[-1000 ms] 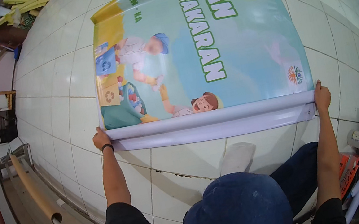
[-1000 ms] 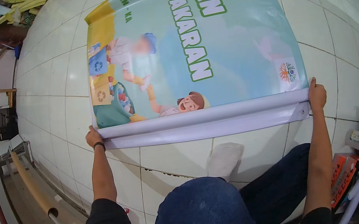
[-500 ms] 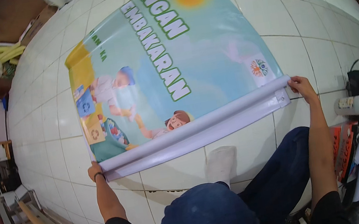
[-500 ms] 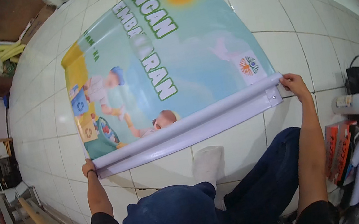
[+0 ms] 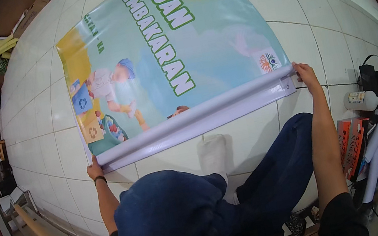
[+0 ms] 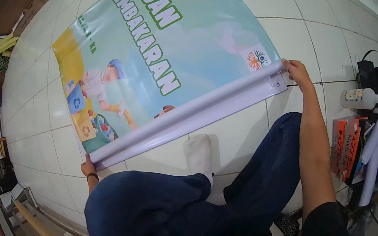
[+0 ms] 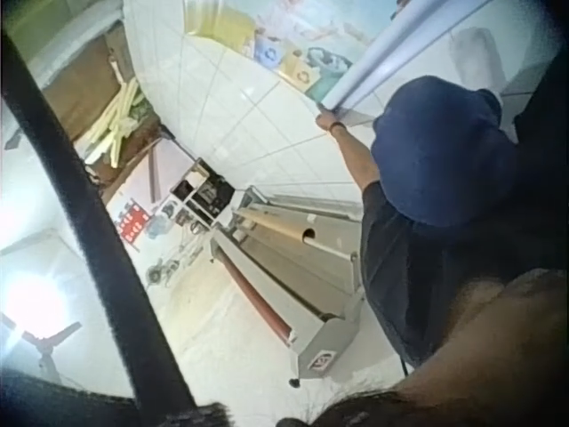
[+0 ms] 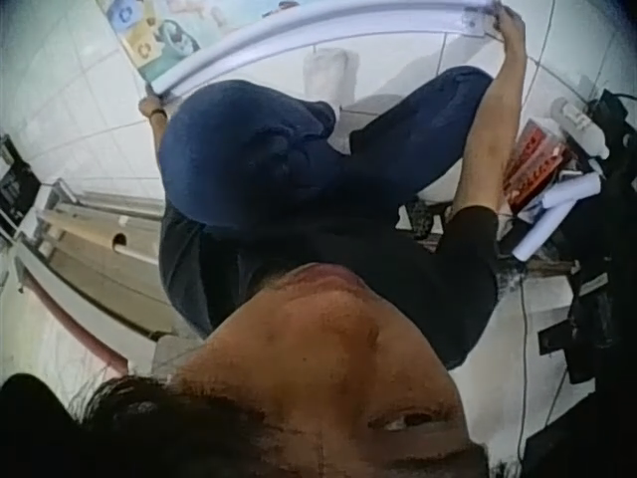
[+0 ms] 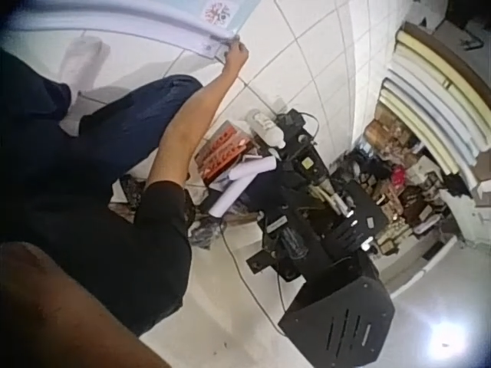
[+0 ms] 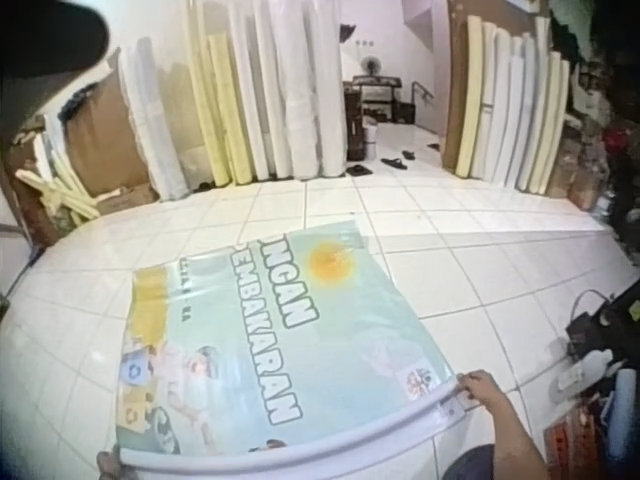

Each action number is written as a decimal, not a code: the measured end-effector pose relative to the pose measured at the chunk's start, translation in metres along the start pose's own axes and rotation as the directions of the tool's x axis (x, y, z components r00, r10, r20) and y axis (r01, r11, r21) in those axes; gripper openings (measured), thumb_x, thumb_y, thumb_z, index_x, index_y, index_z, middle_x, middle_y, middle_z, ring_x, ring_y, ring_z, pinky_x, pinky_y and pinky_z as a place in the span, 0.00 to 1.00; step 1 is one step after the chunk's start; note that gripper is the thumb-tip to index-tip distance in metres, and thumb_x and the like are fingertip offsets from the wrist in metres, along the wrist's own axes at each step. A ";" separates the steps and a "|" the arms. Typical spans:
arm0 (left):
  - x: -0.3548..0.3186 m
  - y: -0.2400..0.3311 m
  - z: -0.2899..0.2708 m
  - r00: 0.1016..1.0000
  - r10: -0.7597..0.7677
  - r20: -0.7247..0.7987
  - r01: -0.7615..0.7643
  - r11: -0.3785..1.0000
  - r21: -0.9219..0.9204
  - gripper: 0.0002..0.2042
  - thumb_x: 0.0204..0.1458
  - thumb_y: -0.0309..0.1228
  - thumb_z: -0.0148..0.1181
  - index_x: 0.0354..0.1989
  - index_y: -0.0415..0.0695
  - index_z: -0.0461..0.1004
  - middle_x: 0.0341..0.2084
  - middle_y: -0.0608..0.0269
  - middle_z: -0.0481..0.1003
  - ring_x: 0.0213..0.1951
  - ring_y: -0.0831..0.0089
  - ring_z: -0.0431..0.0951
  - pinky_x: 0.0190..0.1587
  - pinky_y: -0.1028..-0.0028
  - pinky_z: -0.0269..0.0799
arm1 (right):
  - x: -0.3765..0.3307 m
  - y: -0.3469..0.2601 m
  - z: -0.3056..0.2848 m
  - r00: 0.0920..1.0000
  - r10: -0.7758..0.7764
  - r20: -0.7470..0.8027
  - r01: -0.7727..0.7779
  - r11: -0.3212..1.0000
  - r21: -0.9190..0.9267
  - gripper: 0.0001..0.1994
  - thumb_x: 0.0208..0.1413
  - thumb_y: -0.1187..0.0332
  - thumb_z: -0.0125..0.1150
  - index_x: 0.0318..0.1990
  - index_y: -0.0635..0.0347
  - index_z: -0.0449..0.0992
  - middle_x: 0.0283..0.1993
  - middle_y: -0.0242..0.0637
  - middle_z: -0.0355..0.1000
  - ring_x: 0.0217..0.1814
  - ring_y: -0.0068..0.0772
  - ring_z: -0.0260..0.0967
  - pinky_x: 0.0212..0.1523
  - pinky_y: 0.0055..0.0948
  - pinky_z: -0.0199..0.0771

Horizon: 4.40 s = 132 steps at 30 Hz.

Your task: The recorder uses a grommet press to punch holes in a banner, then rolls it up and secures it with paper strips and tape.

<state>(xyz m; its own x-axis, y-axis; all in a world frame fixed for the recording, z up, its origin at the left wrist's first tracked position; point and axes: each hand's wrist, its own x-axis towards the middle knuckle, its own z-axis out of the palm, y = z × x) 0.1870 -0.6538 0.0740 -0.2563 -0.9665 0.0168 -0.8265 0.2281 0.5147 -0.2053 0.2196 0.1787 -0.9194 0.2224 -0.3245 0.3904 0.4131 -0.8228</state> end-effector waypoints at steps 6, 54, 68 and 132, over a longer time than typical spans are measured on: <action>0.011 0.028 0.007 0.972 -0.231 0.036 0.234 0.965 -0.117 0.30 0.48 0.56 0.66 0.27 0.33 0.75 0.25 0.54 0.77 0.24 0.65 0.75 0.26 0.66 0.72 | 0.023 0.003 0.020 0.971 -0.237 0.026 0.238 0.958 -0.161 0.21 0.53 0.52 0.68 0.39 0.64 0.80 0.24 0.29 0.69 0.24 0.23 0.64 0.28 0.27 0.67; 0.055 0.074 0.011 0.947 0.014 0.321 0.137 0.886 -0.443 0.27 0.58 0.52 0.56 0.58 0.45 0.72 0.38 0.60 0.78 0.37 0.69 0.77 0.35 0.70 0.75 | 0.039 -0.038 -0.016 0.909 -0.413 0.054 0.417 0.904 -0.099 0.21 0.46 0.55 0.71 0.40 0.63 0.82 0.36 0.40 0.79 0.38 0.31 0.75 0.42 0.30 0.73; 0.037 0.188 0.036 0.916 0.028 0.401 0.078 0.966 -0.246 0.26 0.59 0.50 0.55 0.59 0.47 0.71 0.37 0.62 0.78 0.38 0.69 0.77 0.37 0.69 0.75 | 0.040 -0.032 -0.010 0.991 -0.135 -0.025 0.128 0.973 -0.190 0.21 0.45 0.57 0.70 0.45 0.59 0.82 0.40 0.40 0.80 0.42 0.33 0.76 0.48 0.29 0.74; 0.022 0.188 -0.073 0.912 -0.222 0.346 0.242 0.970 -0.017 0.25 0.51 0.58 0.61 0.33 0.44 0.76 0.23 0.66 0.73 0.26 0.74 0.71 0.28 0.74 0.65 | 0.095 -0.109 -0.066 0.993 -0.070 0.094 0.086 0.981 -0.174 0.16 0.56 0.58 0.64 0.44 0.61 0.79 0.30 0.22 0.67 0.28 0.16 0.57 0.30 0.20 0.57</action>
<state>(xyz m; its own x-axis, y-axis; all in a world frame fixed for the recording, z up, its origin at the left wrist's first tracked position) 0.0629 -0.6412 0.2338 -0.2236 -0.8908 -0.3955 -0.8554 -0.0151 0.5178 -0.3321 0.2545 0.2685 -0.9449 0.1088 -0.3087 0.3127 0.5780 -0.7537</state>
